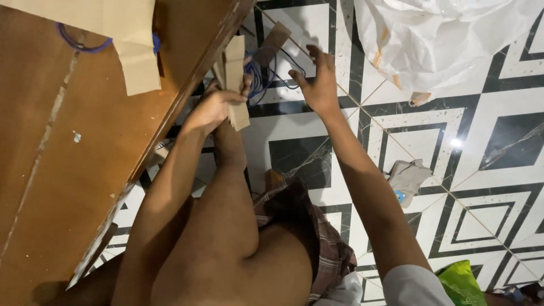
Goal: Assembling blue cord components with cardboard holders for jewelry or handicraft production.
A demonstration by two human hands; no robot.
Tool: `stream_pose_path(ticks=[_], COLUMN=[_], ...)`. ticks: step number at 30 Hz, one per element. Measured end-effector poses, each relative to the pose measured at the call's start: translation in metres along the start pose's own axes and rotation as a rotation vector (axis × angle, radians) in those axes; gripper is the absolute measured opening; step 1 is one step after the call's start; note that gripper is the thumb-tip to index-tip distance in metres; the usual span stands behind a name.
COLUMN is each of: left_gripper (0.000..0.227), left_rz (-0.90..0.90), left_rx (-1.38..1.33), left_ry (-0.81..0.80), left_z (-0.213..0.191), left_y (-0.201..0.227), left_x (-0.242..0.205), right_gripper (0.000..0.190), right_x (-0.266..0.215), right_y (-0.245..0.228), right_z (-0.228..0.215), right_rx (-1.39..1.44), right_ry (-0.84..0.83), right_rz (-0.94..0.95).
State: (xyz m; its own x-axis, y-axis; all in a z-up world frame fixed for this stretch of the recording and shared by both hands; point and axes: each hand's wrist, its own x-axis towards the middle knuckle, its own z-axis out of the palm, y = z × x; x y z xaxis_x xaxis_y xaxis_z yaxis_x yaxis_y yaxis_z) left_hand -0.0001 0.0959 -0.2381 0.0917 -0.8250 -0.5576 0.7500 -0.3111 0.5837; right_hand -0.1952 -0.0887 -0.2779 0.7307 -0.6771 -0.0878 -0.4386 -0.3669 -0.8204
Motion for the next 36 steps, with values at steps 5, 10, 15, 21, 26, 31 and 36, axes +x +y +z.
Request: stream_pose_path(ticks=[5, 10, 15, 21, 26, 31, 36], left_gripper=[0.027, 0.066, 0.050, 0.019, 0.016, 0.021, 0.039], left_rz=[-0.237, -0.385, 0.106, 0.007, 0.289, 1.047, 1.029], left_rx=[0.044, 0.014, -0.144, 0.327, 0.365, 0.436, 0.530], left_ry=[0.255, 0.511, 0.007, -0.094, -0.204, -0.202, 0.108], left_z=[-0.010, 0.023, 0.002, 0.126, 0.169, 0.183, 0.158], left_y=[-0.014, -0.007, -0.033, 0.108, 0.159, 0.200, 0.195], left_x=[-0.006, -0.002, -0.001, -0.067, -0.102, -0.161, -0.273], right_gripper=[0.053, 0.019, 0.007, 0.016, 0.013, 0.015, 0.019], right_x=[-0.011, -0.021, -0.028, -0.033, -0.037, -0.020, -0.022], right_y=[0.054, 0.080, 0.047, -0.039, -0.122, -0.244, -0.376], right_z=[0.048, 0.062, 0.005, -0.122, -0.197, -0.231, -0.224], right_rx=[-0.159, -0.120, 0.362, 0.858, 1.113, 1.400, 1.040], right_ry=[-0.006, 0.017, 0.129, 0.279, 0.178, -0.310, -0.475], right_rz=[0.174, 0.092, 0.394, 0.533, 0.290, 0.143, -0.114])
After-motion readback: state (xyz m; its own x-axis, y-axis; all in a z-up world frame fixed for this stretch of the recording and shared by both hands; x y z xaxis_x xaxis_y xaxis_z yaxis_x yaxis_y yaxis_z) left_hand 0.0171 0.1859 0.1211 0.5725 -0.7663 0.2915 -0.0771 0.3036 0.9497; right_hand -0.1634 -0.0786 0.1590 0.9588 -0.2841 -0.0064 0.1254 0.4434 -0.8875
